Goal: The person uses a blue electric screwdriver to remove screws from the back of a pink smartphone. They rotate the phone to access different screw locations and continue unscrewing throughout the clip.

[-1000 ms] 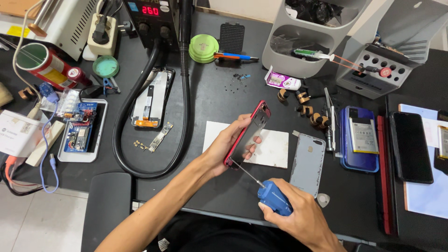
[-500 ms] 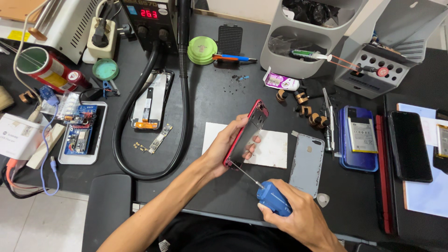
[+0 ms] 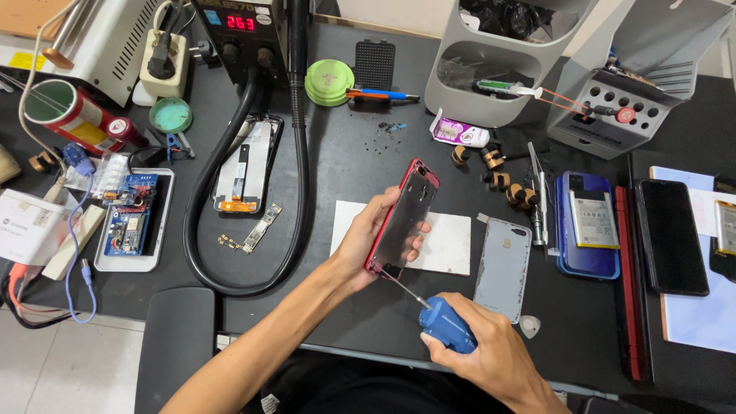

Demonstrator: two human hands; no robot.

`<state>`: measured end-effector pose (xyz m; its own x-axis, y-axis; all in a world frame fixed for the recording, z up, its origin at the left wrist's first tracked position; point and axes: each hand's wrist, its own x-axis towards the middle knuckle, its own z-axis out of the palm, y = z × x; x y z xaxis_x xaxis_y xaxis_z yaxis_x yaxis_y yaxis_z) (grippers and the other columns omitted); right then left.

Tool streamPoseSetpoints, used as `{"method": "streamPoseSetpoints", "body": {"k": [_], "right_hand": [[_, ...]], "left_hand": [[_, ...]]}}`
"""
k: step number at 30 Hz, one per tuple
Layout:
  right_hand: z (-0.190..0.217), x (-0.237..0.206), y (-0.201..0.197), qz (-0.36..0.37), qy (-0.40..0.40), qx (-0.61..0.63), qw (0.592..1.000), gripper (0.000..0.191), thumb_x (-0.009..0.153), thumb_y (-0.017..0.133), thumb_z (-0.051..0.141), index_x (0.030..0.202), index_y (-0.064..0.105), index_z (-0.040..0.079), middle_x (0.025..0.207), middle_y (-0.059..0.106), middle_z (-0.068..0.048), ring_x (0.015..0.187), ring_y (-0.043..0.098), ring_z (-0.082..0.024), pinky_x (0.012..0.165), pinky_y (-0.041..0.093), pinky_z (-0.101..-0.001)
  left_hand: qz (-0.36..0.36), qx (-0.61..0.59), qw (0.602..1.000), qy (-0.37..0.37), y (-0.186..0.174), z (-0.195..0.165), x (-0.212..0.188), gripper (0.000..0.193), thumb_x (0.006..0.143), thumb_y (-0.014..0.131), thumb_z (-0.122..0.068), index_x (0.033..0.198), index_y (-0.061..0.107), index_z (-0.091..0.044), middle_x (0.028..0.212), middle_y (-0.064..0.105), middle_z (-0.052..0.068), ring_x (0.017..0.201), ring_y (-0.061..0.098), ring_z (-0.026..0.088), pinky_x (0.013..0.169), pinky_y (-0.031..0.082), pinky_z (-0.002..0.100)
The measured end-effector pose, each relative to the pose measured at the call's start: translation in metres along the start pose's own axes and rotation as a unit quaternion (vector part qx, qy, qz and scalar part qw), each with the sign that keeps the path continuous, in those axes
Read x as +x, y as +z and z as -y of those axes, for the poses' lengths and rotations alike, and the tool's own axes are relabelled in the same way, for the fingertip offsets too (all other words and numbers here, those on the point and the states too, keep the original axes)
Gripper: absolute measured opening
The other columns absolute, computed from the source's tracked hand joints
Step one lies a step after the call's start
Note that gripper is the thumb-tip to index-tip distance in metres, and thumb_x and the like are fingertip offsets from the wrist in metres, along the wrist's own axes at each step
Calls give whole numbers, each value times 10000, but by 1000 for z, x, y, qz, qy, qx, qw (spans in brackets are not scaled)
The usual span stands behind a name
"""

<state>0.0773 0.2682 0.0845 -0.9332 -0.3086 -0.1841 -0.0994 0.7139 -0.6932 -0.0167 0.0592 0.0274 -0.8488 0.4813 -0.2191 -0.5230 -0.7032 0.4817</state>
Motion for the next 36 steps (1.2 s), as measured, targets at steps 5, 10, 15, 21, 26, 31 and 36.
{"method": "streamPoseSetpoints", "body": {"k": [5,10,15,21,26,31,36], "right_hand": [[0,0,1,24,51,-5,998,554,685,830,330,1180,705,116,860,773,-101,694,741,-230,605,607,-343],[-1,-1,0,9,-5,-3,1000,513,701,827,323,1136,702,82,834,779,-101,682,780,-223,608,606,-340],[-1,-1,1,8,15,-5,1000,546,695,832,329,1173,702,97,804,767,-107,657,775,-226,592,604,-346],[2,-1,1,23,26,4,999,526,702,822,322,1169,698,113,800,761,-104,629,770,-214,571,604,-346],[0,-1,2,40,59,22,997,468,734,805,317,1142,692,117,738,755,-110,615,762,-208,591,587,-336],[-10,2,3,31,45,142,988,382,813,765,266,1119,646,70,735,721,-66,619,735,-151,598,584,-291],[-23,4,3,21,69,182,981,337,853,726,241,1122,630,62,696,668,-36,569,670,-110,553,550,-284]], "left_hand": [[-11,19,1000,15,0,0,0,461,1024,502,-480,1297,475,-109,969,633,105,760,608,151,626,526,285],[-36,58,996,55,-1,-1,0,520,1011,498,-469,1406,406,-146,970,615,85,766,602,137,637,521,269],[-40,56,995,69,-1,1,1,527,1004,498,-476,1406,416,-146,981,616,88,771,612,140,633,522,271],[-55,32,988,144,-3,4,3,503,1034,456,-452,1406,431,-115,1039,623,136,841,631,184,738,553,322],[-43,17,977,209,1,2,1,478,1069,359,-412,1407,416,-79,1163,636,167,970,657,254,869,552,402],[-21,57,977,205,7,-1,-5,565,1056,283,-441,1481,366,-79,1328,619,207,1105,668,304,982,550,444],[29,47,989,140,14,10,-9,672,1092,251,-483,1543,387,-4,1402,600,242,1155,662,321,1022,546,447]]}}
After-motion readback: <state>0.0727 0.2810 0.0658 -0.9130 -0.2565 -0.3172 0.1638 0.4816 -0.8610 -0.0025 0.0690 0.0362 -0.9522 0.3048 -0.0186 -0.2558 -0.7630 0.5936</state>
